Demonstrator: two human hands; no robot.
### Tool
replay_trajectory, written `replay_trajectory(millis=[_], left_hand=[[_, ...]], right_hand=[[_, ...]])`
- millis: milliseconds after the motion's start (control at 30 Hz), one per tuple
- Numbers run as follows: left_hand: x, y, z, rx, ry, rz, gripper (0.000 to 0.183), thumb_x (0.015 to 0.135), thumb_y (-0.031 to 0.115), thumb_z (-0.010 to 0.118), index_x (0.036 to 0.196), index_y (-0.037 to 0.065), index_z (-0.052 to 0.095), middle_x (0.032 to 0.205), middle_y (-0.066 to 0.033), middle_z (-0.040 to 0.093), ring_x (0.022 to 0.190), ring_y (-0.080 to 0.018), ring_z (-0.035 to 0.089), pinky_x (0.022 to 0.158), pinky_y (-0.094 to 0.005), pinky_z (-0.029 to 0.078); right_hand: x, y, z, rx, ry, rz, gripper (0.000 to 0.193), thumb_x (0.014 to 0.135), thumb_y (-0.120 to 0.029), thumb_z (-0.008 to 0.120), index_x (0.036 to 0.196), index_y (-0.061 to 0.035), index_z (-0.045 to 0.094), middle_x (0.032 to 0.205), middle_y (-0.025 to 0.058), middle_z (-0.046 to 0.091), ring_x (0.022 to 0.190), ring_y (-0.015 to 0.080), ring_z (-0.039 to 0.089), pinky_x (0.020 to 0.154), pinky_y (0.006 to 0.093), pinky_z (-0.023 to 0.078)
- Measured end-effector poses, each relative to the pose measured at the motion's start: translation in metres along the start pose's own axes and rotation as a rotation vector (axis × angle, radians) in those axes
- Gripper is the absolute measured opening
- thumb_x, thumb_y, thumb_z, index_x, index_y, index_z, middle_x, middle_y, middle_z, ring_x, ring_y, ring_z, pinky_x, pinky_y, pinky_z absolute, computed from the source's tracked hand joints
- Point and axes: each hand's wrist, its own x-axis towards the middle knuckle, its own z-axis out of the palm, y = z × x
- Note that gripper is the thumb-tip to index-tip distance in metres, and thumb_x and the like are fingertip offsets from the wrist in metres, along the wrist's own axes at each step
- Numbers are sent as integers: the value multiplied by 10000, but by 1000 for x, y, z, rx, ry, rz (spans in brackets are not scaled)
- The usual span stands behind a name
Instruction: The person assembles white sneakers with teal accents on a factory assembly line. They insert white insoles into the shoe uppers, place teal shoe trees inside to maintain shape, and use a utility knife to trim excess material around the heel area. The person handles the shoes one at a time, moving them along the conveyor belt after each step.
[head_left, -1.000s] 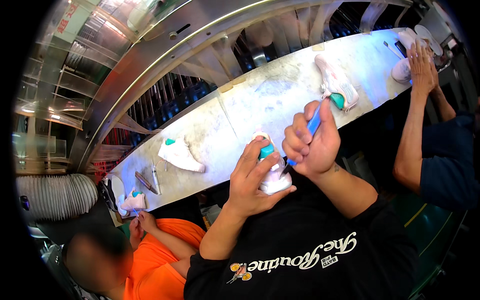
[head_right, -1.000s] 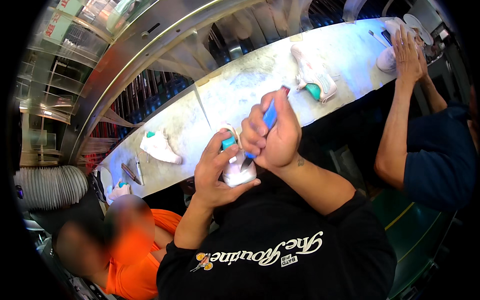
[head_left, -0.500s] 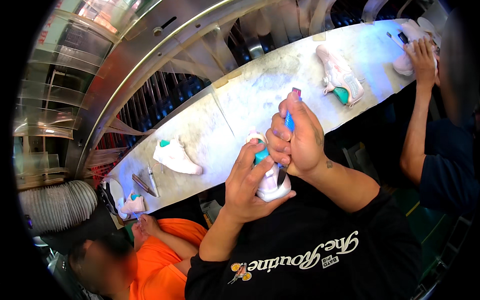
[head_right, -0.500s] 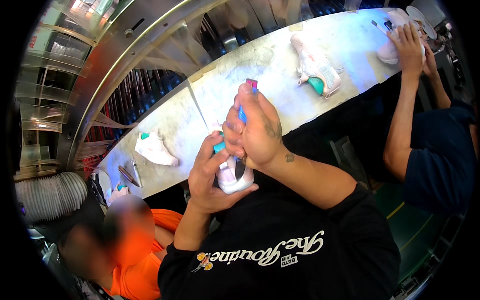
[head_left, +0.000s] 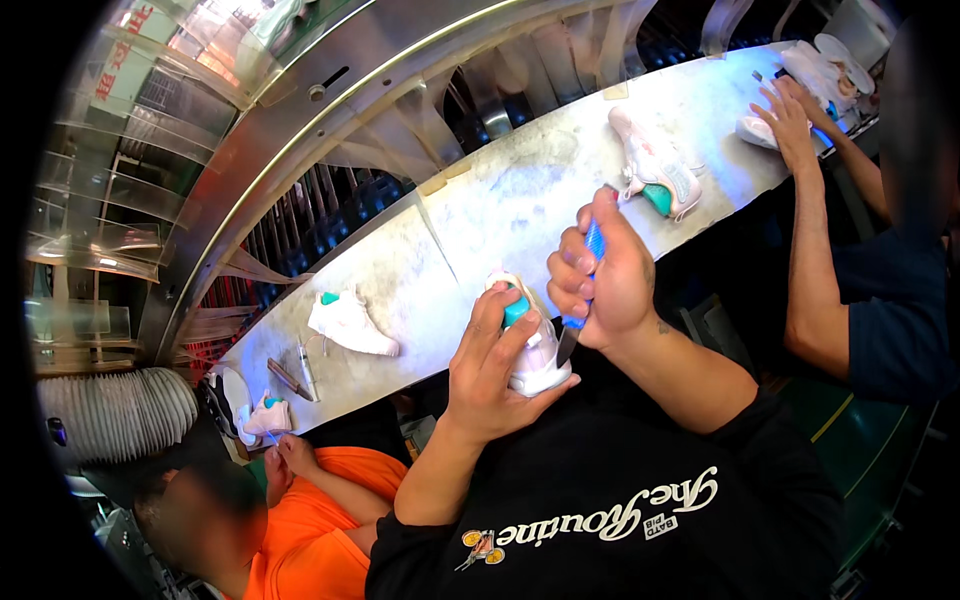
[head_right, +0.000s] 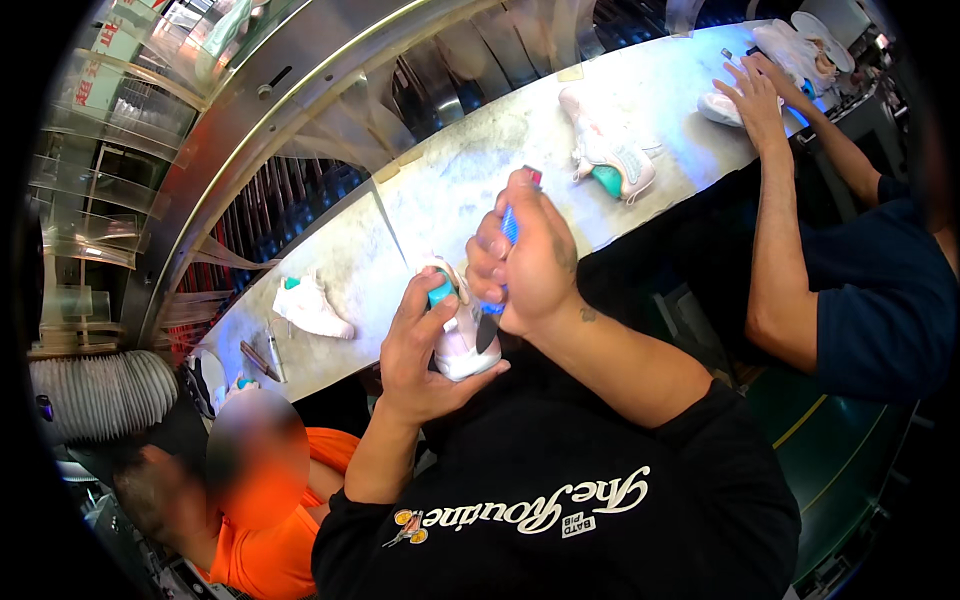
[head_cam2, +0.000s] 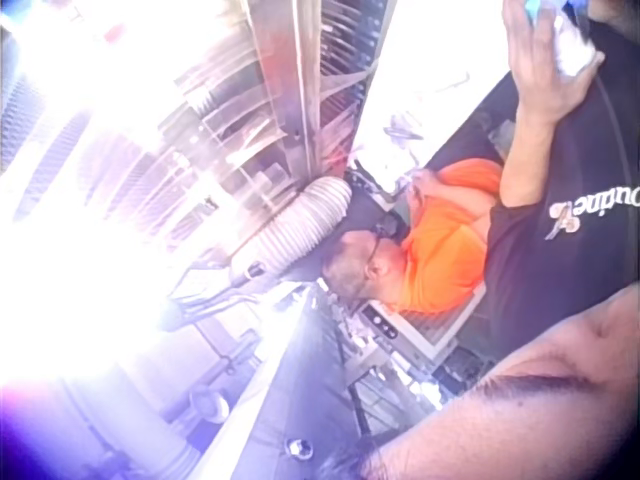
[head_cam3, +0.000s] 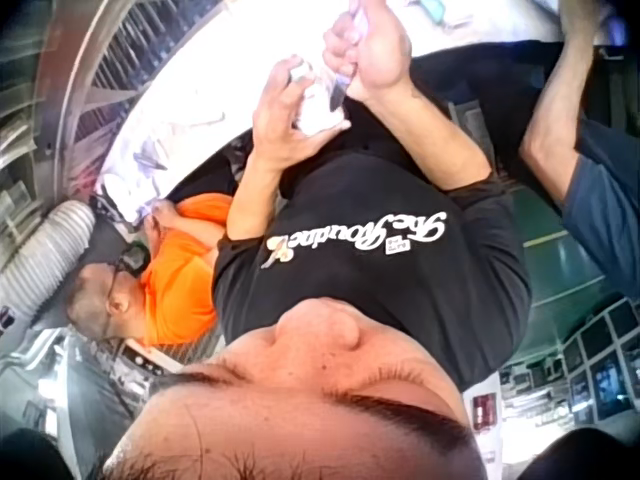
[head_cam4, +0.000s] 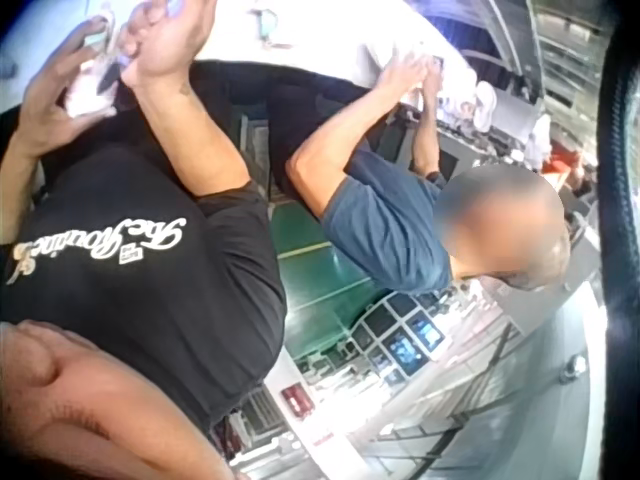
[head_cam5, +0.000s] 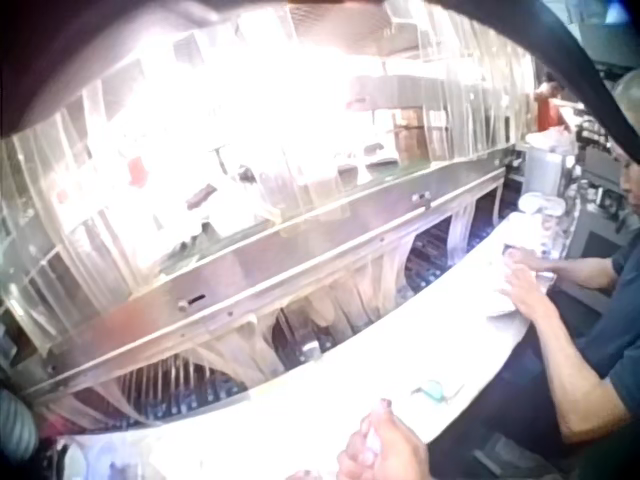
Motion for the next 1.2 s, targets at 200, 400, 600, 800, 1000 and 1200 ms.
replay_trajectory(millis=[200, 400, 600, 800, 1000, 1200], left_hand=[[11, 6, 17, 60, -29, -56, 1035, 655, 221, 1075, 1542, 52, 568, 1595, -321, 544, 1440, -530, 581, 1171, -584, 499], [22, -52, 39, 157, -108, 32, 987, 655, 149, 956, 1582, 158, 617, 1601, -305, 554, 1327, -505, 625, 1083, -568, 503], [29, -55, -2, 552, -138, -91, 1004, 594, 118, 959, 1549, 150, 650, 1546, -274, 604, 1145, -425, 693, 944, -500, 550], [4, -61, -20, 654, -250, -285, 1152, 564, 196, 1035, 1608, 80, 562, 1608, -256, 566, 1210, -420, 676, 1031, -494, 563], [0, -67, -27, 522, -258, -375, 1229, 558, 341, 1079, 1627, 64, 541, 1644, -255, 535, 1247, -434, 664, 1075, -480, 565], [-1, -68, -29, 548, -275, -337, 1201, 613, 378, 1058, 1628, 22, 525, 1658, -278, 511, 1228, -427, 656, 1062, -482, 570]], right_hand=[[18, 11, -11, -78, 110, -35, 369, 1171, -506, 549, 1046, -163, 492, 716, -6, 433, 529, 103, 375, 418, 278, 309], [23, -50, -30, -278, -103, -68, 355, 1178, -493, 528, 1037, -169, 488, 718, 6, 454, 515, 104, 409, 423, 282, 350], [42, -40, -29, -271, -225, -544, 318, 1198, -456, 515, 1143, -143, 536, 807, 36, 534, 662, 157, 561, 650, 360, 548], [70, 38, -33, -82, -406, -182, 296, 1186, -439, 558, 1077, -165, 549, 813, 14, 498, 707, 166, 511, 692, 380, 488], [72, 60, -22, -166, -202, -167, 381, 1171, -489, 585, 988, -164, 508, 745, -3, 459, 629, 126, 439, 600, 323, 413], [64, 70, -13, -140, -120, -189, 399, 1177, -481, 575, 951, -167, 477, 734, -6, 447, 615, 122, 433, 581, 318, 409]])
